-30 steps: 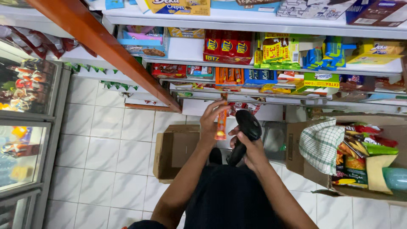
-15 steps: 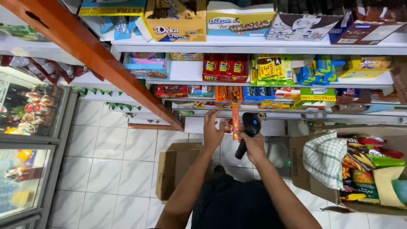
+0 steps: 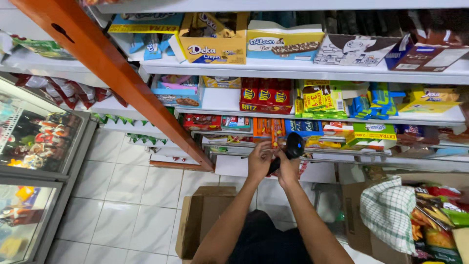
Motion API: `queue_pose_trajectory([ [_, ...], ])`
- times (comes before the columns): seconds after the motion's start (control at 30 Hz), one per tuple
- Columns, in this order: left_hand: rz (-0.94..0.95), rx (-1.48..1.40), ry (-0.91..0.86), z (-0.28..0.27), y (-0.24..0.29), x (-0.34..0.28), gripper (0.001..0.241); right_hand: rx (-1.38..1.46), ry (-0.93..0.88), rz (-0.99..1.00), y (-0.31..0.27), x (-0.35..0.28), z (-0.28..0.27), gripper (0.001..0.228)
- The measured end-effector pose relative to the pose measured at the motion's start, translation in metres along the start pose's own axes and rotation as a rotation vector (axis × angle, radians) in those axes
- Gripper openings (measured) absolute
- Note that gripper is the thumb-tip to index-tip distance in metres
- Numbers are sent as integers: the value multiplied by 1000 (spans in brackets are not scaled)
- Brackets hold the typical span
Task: The person scans snack packages with a handheld scanner, places them in a box, and wipes down store shelves with a cloth and a spray bottle.
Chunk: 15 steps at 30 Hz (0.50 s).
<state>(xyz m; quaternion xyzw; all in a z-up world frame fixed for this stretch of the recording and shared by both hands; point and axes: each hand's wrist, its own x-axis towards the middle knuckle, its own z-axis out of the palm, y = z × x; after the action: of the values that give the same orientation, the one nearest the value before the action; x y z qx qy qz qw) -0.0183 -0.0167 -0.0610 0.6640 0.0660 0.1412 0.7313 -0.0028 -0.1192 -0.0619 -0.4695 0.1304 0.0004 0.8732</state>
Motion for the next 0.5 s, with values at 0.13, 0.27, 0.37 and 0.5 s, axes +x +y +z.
queue_pose_trajectory([
  [0.13, 133, 189, 48, 2, 7, 9, 19, 144, 40, -105, 22, 19, 0, 26],
  [0.27, 131, 260, 34, -2, 17, 21, 21, 291, -10, -36, 27, 28, 7, 25],
  [0.37, 159, 361, -22, -7, 15, 20, 22, 290, -2, -19, 29, 19, 5, 23],
  [0.5, 225, 352, -122, -8, 16, 37, 32, 305, -55, -60, 24, 21, 6, 25],
])
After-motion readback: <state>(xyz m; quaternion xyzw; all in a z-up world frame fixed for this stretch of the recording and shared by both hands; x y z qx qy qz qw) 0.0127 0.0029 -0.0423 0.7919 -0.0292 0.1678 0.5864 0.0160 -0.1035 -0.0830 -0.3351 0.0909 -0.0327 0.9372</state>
